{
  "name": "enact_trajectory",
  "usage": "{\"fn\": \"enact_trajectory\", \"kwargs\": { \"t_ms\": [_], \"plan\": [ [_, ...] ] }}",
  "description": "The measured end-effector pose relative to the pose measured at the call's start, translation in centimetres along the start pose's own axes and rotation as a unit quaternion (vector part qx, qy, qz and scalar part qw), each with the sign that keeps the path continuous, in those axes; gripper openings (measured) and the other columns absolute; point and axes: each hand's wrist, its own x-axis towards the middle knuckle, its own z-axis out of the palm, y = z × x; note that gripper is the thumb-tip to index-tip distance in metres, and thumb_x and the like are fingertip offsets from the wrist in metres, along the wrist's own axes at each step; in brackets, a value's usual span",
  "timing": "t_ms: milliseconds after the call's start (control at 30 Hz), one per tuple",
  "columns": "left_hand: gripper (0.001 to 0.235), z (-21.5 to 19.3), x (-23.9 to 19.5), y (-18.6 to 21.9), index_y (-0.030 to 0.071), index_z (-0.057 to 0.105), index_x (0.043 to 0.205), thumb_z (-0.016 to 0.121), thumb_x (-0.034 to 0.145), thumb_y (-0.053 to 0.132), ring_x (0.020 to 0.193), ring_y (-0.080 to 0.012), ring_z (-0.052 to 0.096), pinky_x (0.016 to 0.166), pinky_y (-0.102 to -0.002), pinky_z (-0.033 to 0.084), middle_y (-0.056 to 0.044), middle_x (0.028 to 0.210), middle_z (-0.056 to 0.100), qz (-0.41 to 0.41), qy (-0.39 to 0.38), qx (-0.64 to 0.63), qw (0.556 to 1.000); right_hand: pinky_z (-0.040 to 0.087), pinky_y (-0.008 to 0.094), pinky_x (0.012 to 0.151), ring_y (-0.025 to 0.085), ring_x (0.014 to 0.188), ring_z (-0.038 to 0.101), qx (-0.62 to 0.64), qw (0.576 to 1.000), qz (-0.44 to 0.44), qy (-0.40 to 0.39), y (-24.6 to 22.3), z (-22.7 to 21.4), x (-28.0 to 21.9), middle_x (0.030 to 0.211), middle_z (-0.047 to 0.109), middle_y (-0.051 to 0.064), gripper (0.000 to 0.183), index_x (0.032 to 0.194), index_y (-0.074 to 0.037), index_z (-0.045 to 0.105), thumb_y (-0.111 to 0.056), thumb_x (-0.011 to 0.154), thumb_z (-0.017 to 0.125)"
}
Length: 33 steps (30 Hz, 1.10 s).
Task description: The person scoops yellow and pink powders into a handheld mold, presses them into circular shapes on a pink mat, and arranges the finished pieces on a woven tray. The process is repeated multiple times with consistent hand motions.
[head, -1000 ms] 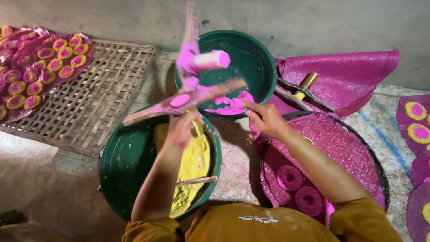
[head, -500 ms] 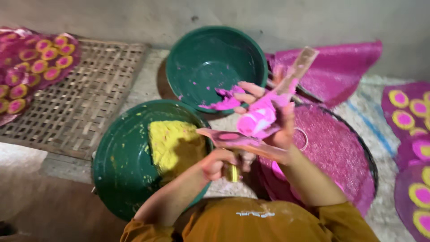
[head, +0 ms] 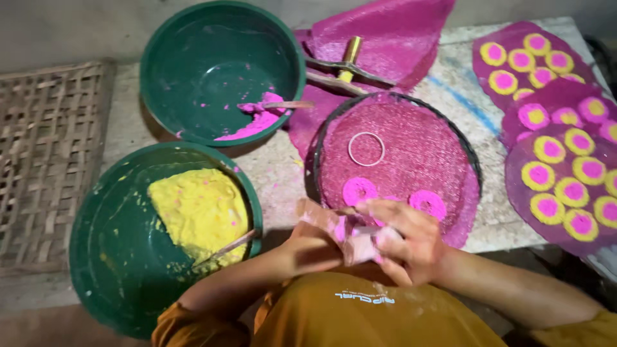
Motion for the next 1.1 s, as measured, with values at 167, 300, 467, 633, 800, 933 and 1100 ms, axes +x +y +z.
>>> {"fn": "enact_trajectory", "kwargs": {
  "t_ms": [167, 300, 467, 633, 800, 933, 1100],
  "plan": [
    [0.039, 0.7, 6.9, -2.4, 0.011, 0.073, 0.114, 0.07, 0.094, 0.045, 0.102, -0.031, 0.068, 0.087, -0.041, 0.054, -0.016, 0.111, 0.072, -0.13, -0.089, 0.567, 0.809, 0.044, 0.056, 0.117, 0.046, 0.145, 0.051, 0.018, 0.987, 0.156, 0.043, -0.6, -1.6, -3.2, 0.159, 0.044, 0.028, 0.074, 0.159, -0.009, 0.029, -0.026, 0.096, 0.063],
    [0.044, -2.4, 10.8, -7.0, 0.01, 0.073, 0.117, 0.076, 0.082, 0.038, 0.099, -0.0333, 0.071, 0.087, -0.042, 0.055, -0.015, 0.109, 0.074, 0.047, -0.094, 0.48, 0.871, 0.043, 0.039, 0.107, 0.029, 0.14, 0.046, 0.396, 0.823, 0.408, -0.002, 1.0, -6.0, -8.7, 0.163, 0.029, 0.024, 0.118, 0.166, -0.016, -0.005, -0.043, 0.089, 0.08],
    [0.077, -11.2, 16.3, -11.7, 0.012, 0.055, 0.147, 0.082, 0.075, 0.019, 0.114, -0.0441, 0.06, 0.097, -0.054, 0.048, -0.027, 0.123, 0.064, -0.02, -0.028, 0.382, 0.923, 0.042, 0.041, 0.106, 0.035, 0.134, 0.052, 0.466, 0.706, 0.534, -0.003, 2.4, -4.0, -19.1, 0.152, 0.043, 0.039, 0.112, 0.167, 0.001, 0.019, -0.034, 0.078, 0.079],
    [0.061, -21.9, 17.4, -20.1, 0.003, 0.048, 0.149, 0.067, 0.092, 0.018, 0.13, -0.0314, 0.054, 0.11, -0.041, 0.042, -0.021, 0.144, 0.057, 0.013, 0.365, 0.31, 0.878, 0.024, 0.035, 0.118, 0.02, 0.151, 0.028, 0.301, 0.785, 0.524, 0.136, 2.2, -4.6, -25.9, 0.166, 0.026, 0.015, 0.105, 0.163, 0.002, 0.013, -0.024, 0.081, 0.074],
    [0.051, -20.3, 13.3, -26.2, 0.003, 0.05, 0.151, 0.046, 0.101, 0.004, 0.127, -0.024, 0.058, 0.108, -0.033, 0.044, -0.016, 0.144, 0.06, 0.041, 0.431, -0.003, 0.901, 0.044, 0.039, 0.102, 0.027, 0.117, 0.058, 0.39, 0.761, 0.492, 0.163, 2.1, -6.8, -25.6, 0.125, 0.059, 0.018, 0.074, 0.143, 0.004, 0.041, -0.026, 0.083, 0.07],
    [0.051, -10.4, 6.5, -27.0, 0.002, 0.045, 0.152, 0.049, 0.101, 0.003, 0.137, -0.0235, 0.053, 0.114, -0.032, 0.038, -0.016, 0.152, 0.054, 0.1, 0.517, 0.143, 0.838, 0.034, 0.033, 0.071, 0.022, 0.09, 0.051, 0.383, 0.755, 0.512, 0.144, 2.4, -8.0, -24.3, 0.121, 0.062, 0.02, 0.065, 0.139, 0.004, 0.05, -0.028, 0.085, 0.069],
    [0.067, -0.8, 2.4, -23.7, 0.007, 0.036, 0.157, 0.062, 0.095, 0.016, 0.129, -0.0327, 0.054, 0.109, -0.036, 0.046, -0.018, 0.151, 0.039, -0.017, 0.597, 0.278, 0.753, 0.044, 0.039, 0.1, 0.025, 0.111, 0.056, 0.428, 0.771, 0.45, 0.14, 3.6, -7.9, -23.2, 0.121, 0.058, 0.018, 0.057, 0.132, 0.003, 0.047, -0.027, 0.087, 0.068]
  ]
}}
